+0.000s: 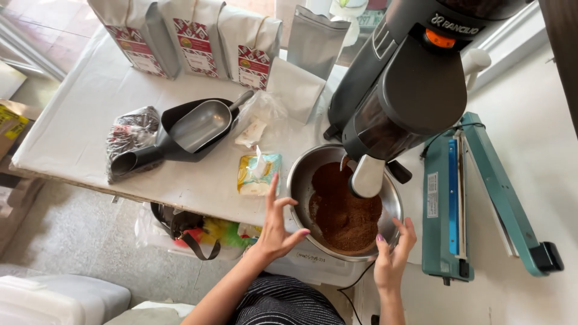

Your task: Grinding coffee beans into a metal bowl and preparing the station for packaging.

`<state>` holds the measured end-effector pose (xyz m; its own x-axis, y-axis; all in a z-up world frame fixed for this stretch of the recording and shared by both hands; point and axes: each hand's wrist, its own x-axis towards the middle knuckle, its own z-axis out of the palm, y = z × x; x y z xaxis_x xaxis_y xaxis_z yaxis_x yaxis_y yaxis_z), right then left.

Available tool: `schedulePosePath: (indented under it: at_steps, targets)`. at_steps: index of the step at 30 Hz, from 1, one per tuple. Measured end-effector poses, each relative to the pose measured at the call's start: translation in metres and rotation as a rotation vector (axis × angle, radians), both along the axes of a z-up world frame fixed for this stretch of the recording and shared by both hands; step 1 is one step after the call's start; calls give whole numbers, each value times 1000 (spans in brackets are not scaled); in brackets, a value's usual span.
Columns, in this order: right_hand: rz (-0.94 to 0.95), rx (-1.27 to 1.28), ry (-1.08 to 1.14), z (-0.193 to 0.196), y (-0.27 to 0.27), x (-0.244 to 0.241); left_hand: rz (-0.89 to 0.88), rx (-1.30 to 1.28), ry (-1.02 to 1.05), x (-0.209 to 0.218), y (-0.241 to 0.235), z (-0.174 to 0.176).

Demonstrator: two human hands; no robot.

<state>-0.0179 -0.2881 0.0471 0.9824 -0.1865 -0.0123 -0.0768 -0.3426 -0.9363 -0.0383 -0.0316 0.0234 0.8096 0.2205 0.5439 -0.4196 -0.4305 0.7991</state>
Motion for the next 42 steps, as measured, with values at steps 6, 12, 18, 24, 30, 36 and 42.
schedulePosePath:
  at_steps: [6, 12, 18, 24, 30, 36, 42]
  targets:
    - [-56, 18, -27, 0, 11, 1, 438, 288, -59, -3, 130, 21]
    - [-165, 105, -39, -40, -4, 6, 617, 865, 406, -7, 260, 23]
    - [-237, 128, -179, -65, -14, 13, 534, 690, 664, 23, 279, 15]
    - [-296, 118, -151, -54, 0, 14, 523, 791, 687, 32, 287, 0]
    - [-431, -71, -160, -59, 0, 13, 496, 891, 668, 36, 301, -8]
    - [-399, -214, -327, -71, -5, 13, 490, 911, 532, 55, 320, -7]
    - [-402, -402, -269, -32, 27, 5, 426, 940, 520, 75, 334, -8]
